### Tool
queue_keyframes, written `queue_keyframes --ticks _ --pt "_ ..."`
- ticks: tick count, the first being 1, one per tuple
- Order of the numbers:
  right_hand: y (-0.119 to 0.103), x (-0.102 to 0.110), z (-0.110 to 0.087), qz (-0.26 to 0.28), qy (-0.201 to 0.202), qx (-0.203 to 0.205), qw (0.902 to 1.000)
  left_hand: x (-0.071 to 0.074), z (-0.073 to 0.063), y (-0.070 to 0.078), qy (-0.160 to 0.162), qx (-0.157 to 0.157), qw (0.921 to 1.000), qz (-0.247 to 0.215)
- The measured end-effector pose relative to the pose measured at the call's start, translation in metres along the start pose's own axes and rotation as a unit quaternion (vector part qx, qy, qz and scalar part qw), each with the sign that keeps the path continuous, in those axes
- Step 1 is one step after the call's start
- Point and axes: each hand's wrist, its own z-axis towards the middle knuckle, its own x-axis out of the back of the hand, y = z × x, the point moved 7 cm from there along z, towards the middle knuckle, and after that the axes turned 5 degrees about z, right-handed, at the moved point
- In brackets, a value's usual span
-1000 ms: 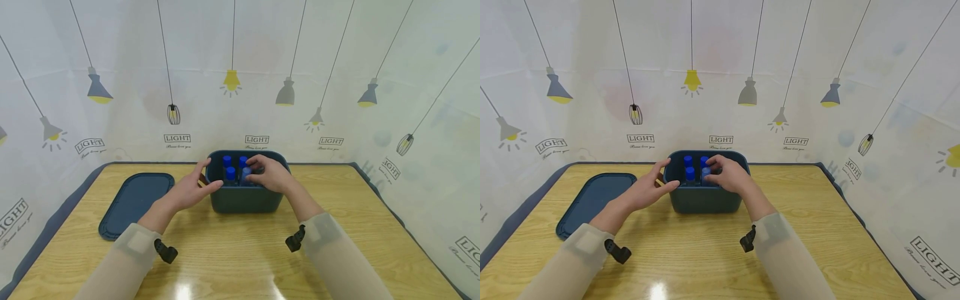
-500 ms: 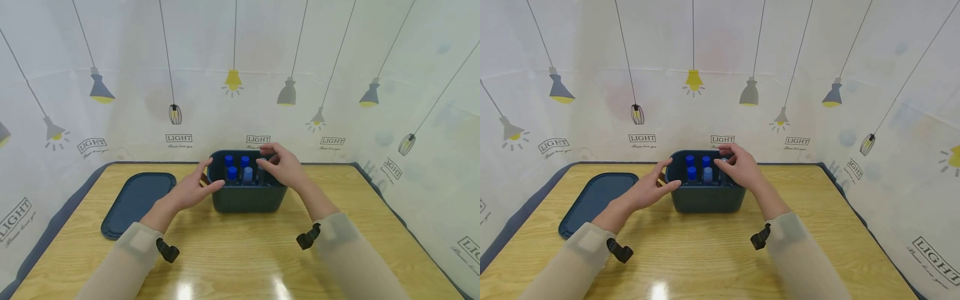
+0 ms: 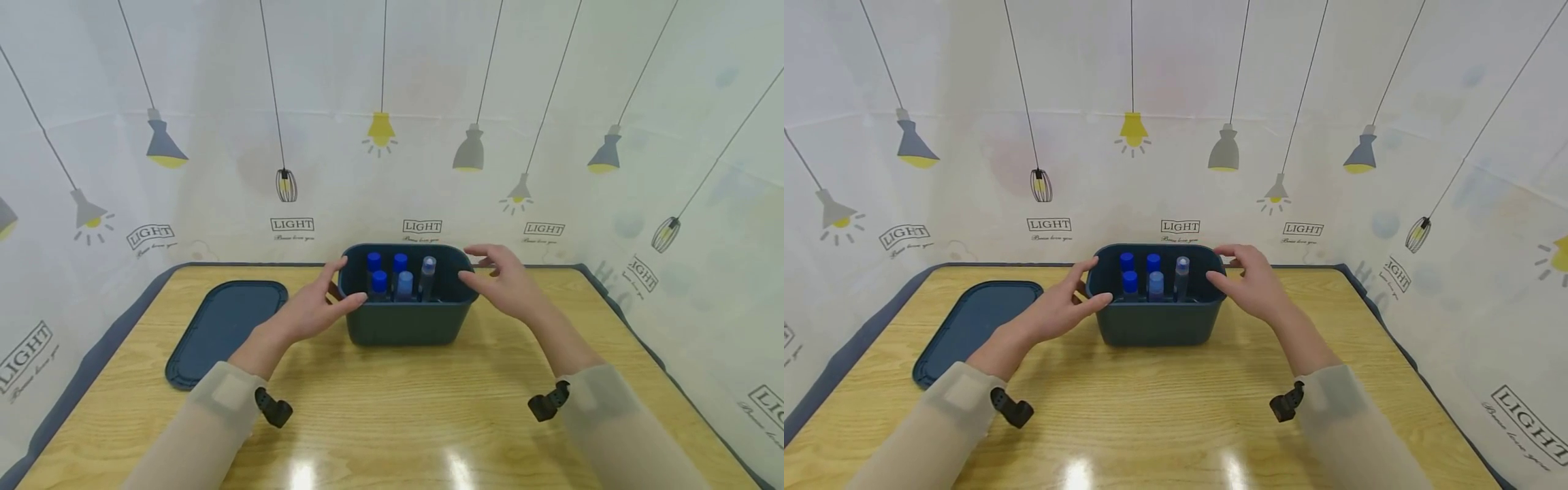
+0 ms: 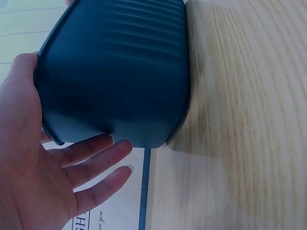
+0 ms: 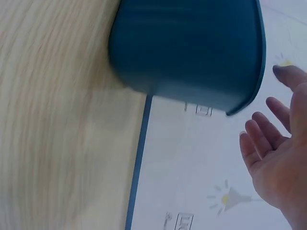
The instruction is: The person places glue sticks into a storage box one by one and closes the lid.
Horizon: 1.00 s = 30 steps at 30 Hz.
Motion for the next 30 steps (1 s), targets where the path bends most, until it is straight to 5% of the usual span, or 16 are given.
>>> queue_keyframes --ticks 11,24,30 --pt "0.030 -0.009 -0.016 0.006 -0.089 -0.040 0.9952 0.000 0.000 0.000 0.001 0.000 1.0000 0.002" --pt "0.036 -0.017 -0.020 0.033 -0.066 -0.056 0.9957 0.000 -0.004 0.001 -0.007 -0.016 0.9997 -0.019" --pt "0.040 -0.020 -0.020 0.043 -0.066 -0.061 0.9951 0.011 -0.014 -0.005 0.036 -0.047 0.9970 -0.049"
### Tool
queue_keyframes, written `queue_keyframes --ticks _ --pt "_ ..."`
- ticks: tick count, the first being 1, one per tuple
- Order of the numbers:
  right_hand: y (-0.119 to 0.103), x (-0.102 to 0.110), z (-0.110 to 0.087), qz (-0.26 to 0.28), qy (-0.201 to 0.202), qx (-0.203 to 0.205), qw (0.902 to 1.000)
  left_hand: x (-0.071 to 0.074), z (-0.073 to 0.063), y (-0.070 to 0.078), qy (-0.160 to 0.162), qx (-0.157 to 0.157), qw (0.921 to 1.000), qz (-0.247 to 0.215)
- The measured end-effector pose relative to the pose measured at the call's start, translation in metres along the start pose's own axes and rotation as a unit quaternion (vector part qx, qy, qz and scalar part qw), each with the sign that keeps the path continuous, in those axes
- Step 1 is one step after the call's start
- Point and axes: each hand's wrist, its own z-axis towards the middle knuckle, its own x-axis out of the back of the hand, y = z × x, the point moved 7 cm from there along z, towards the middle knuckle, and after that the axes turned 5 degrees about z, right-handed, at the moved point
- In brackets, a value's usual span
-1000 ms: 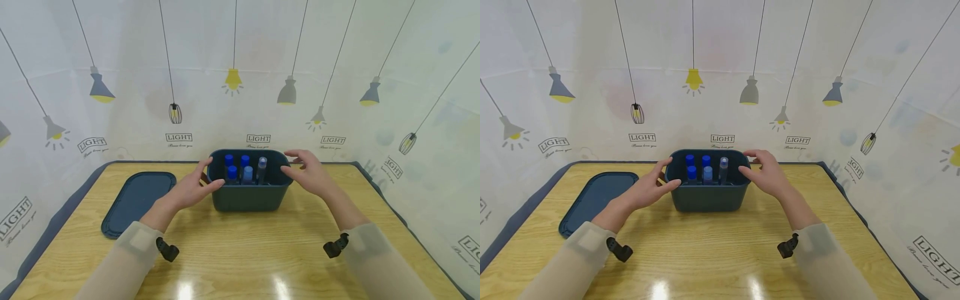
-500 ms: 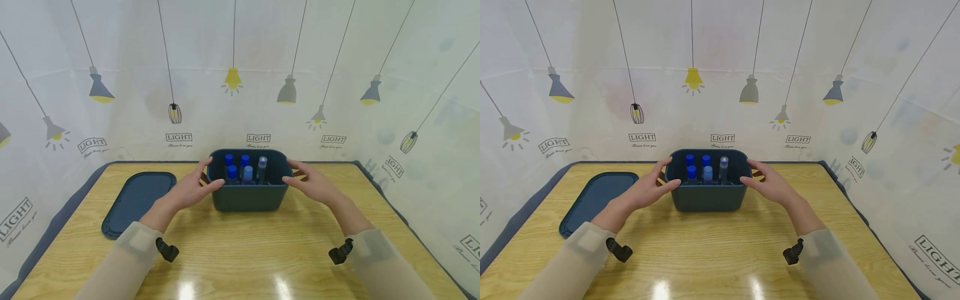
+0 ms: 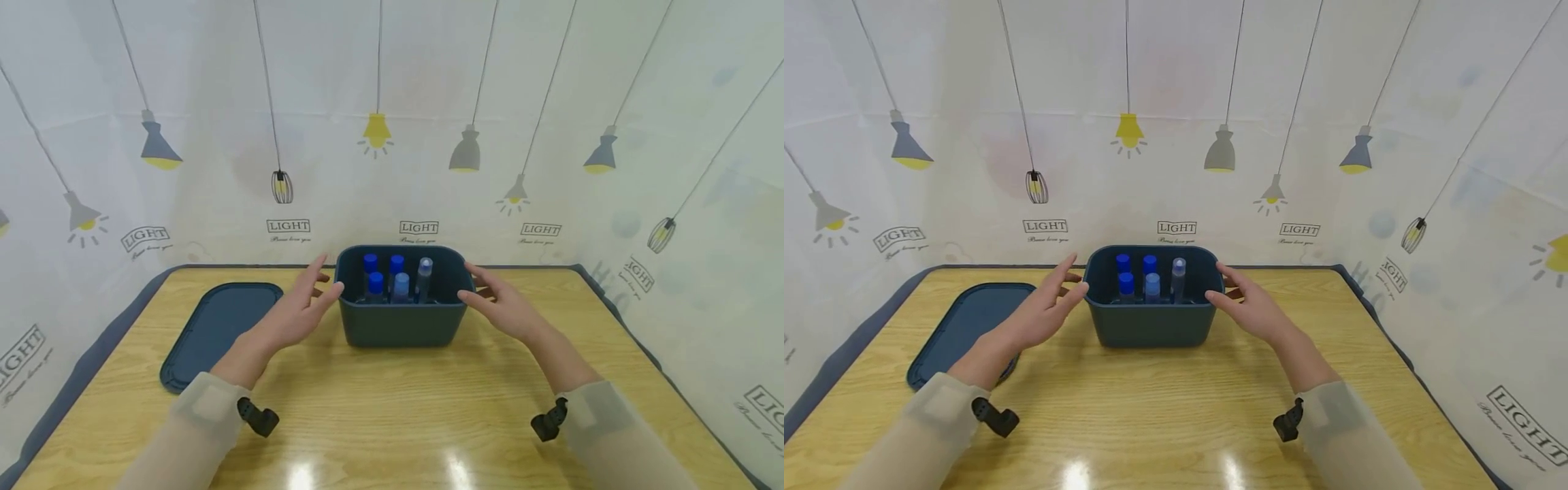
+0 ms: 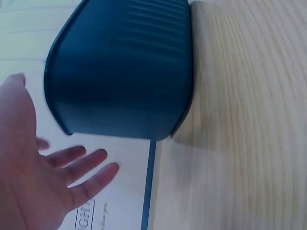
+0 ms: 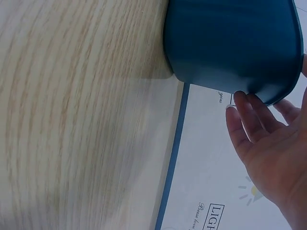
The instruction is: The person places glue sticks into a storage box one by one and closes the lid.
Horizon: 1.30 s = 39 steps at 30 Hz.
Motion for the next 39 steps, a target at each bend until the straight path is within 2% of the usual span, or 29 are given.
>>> queue_keyframes --ticks 3,6,10,15,25,33,39 --pt "0.002 -0.001 0.000 0.006 0.001 -0.003 1.0000 0.013 -0.010 -0.005 0.028 -0.020 0.9994 0.000" --pt "0.003 -0.002 0.000 0.009 0.005 -0.005 0.9999 0.025 -0.023 -0.013 0.033 -0.021 0.9992 -0.006" --pt "0.005 -0.002 -0.001 0.009 0.010 -0.004 0.9999 0.037 -0.043 -0.027 0.011 0.010 0.9999 -0.007" --pt "0.006 -0.002 -0.002 0.008 0.014 -0.003 0.9999 0.054 -0.068 -0.048 -0.013 0.038 0.9990 0.020" --pt "0.005 -0.004 -0.001 0.030 0.017 -0.001 0.9994 0.092 -0.112 -0.103 -0.017 0.076 0.9950 0.062" --pt "0.005 -0.005 -0.002 0.037 0.011 0.004 0.9993 0.120 -0.138 -0.144 -0.039 0.136 0.9802 0.138" --pt "0.006 -0.005 -0.002 0.043 0.011 0.006 0.9990 0.132 -0.151 -0.168 -0.044 0.170 0.9738 0.145"
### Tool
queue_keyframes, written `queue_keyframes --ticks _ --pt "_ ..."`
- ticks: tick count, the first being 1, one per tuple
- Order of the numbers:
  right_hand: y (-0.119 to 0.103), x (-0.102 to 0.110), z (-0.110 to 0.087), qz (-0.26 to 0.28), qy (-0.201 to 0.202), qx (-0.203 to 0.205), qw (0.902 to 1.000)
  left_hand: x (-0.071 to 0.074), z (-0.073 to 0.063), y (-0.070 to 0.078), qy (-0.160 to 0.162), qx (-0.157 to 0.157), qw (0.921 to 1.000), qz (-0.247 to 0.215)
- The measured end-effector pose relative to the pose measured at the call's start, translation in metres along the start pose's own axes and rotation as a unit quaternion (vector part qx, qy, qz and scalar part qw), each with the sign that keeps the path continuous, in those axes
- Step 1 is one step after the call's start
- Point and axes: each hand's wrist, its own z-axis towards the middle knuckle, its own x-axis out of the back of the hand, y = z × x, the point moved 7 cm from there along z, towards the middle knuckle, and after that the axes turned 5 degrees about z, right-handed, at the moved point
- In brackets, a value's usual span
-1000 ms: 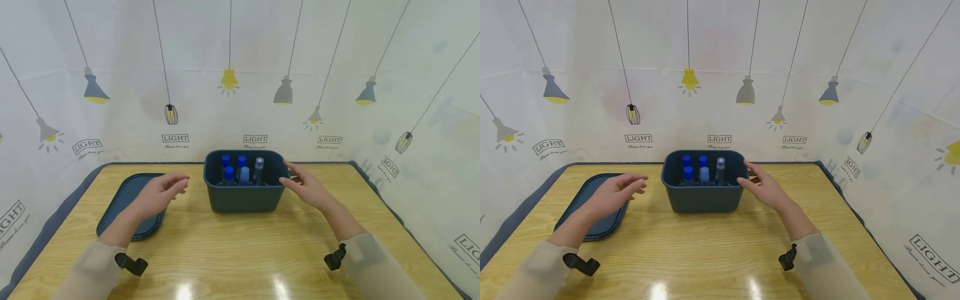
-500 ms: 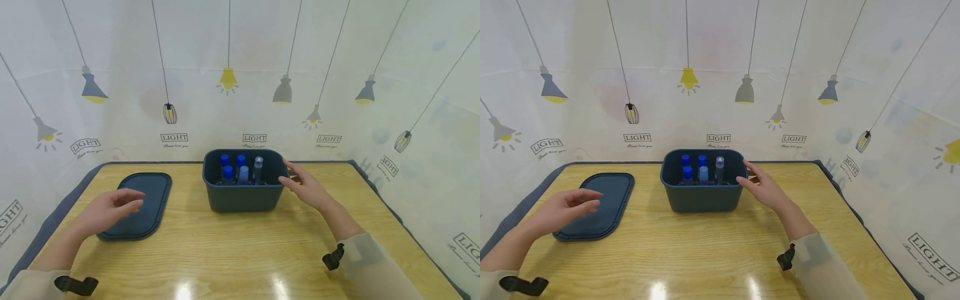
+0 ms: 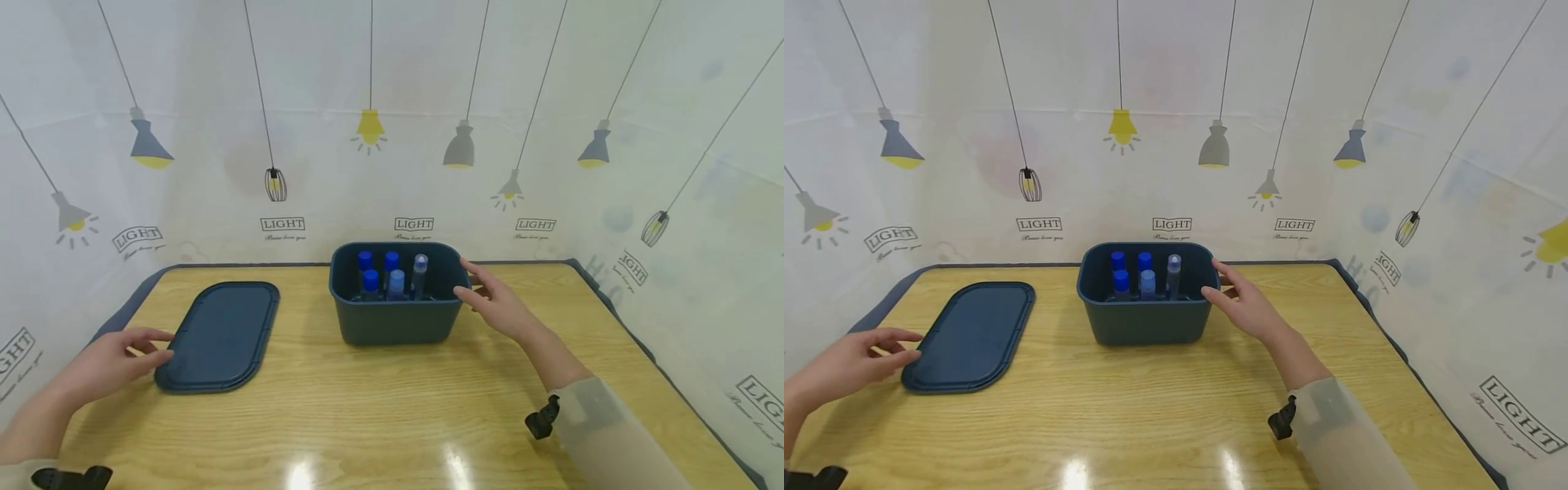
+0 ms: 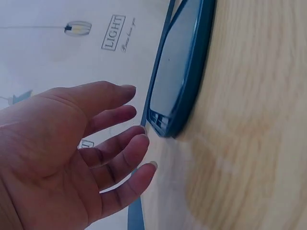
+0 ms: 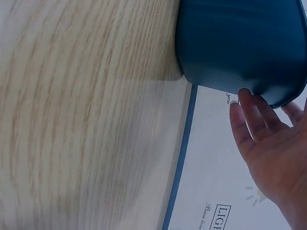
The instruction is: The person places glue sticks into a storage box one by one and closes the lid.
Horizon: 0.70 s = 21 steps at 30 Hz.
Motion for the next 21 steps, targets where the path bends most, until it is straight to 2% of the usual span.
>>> queue_keyframes --ticks 8,16,21 --pt "0.001 -0.001 0.000 0.004 0.002 -0.001 1.0000 -0.010 0.002 -0.017 -0.032 0.020 0.9991 -0.017" --pt "0.003 -0.002 -0.001 0.026 0.005 0.003 0.9996 -0.012 0.004 -0.022 -0.020 0.019 0.9995 -0.012" --pt "0.005 -0.003 0.000 0.038 0.006 0.004 0.9992 -0.014 0.005 -0.023 -0.012 0.029 0.9994 -0.014"
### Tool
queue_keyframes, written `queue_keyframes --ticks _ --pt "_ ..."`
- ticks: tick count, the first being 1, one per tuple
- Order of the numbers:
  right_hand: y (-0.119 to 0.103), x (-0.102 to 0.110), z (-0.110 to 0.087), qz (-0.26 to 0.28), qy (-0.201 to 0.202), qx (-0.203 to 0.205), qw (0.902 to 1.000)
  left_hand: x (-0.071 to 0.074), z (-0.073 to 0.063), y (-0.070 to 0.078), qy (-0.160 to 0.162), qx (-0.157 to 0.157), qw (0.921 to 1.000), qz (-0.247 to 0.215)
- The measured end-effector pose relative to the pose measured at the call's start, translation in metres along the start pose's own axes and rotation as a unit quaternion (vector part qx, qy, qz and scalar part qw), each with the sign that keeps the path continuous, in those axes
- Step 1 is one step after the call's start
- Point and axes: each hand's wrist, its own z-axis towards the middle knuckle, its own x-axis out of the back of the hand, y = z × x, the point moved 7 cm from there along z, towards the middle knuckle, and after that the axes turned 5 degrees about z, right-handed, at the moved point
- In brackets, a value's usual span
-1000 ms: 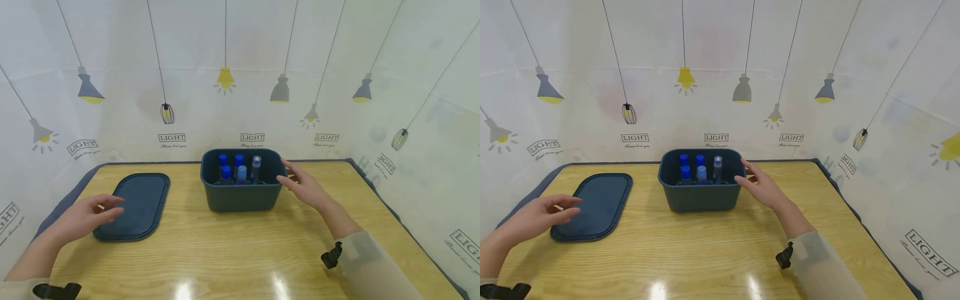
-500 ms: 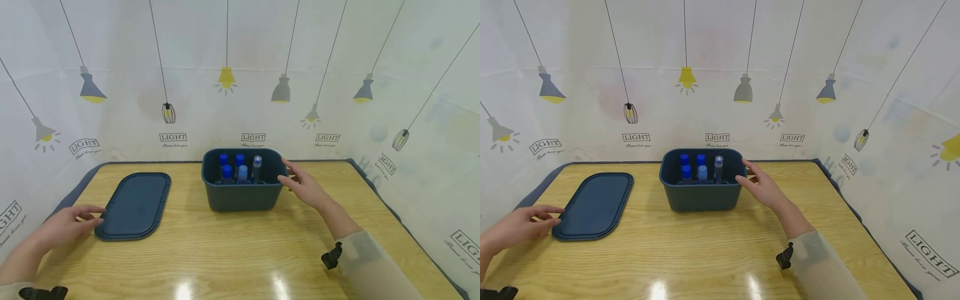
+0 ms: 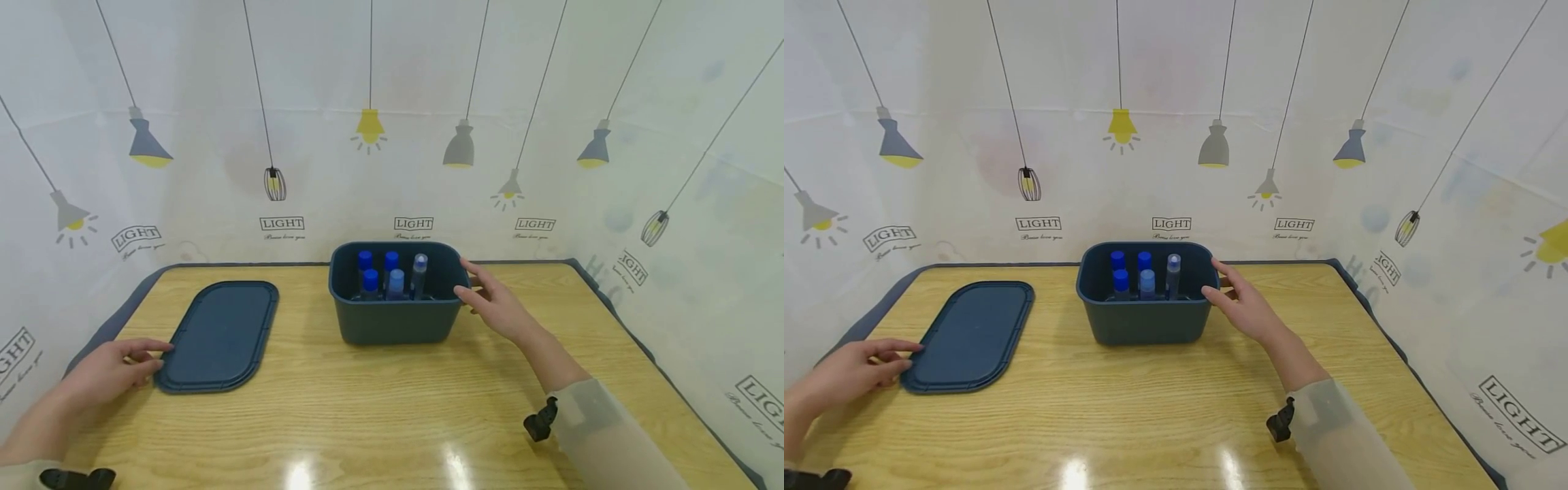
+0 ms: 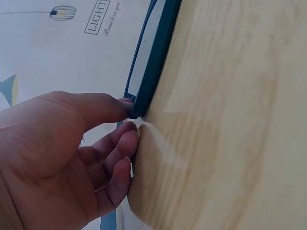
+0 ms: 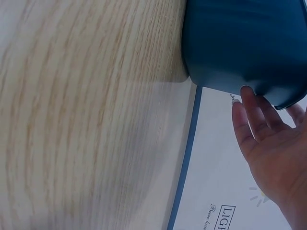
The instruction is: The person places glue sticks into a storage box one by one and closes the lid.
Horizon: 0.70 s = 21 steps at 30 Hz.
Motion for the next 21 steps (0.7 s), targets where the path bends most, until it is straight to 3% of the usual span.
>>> queue_keyframes --ticks 5,14,21 --pt "-0.0007 -0.0004 -0.0009 -0.001 0.003 0.002 1.0000 -0.0010 0.0005 0.0010 0.008 0.004 1.0000 0.002" --pt "-0.0007 -0.0022 -0.0007 0.003 0.008 0.011 0.9999 0.0028 0.0020 -0.0029 0.045 0.015 0.9977 0.048" --pt "0.0009 -0.0039 -0.0008 0.003 0.004 0.007 1.0000 0.0061 -0.0030 -0.0062 0.072 0.024 0.9963 0.041"
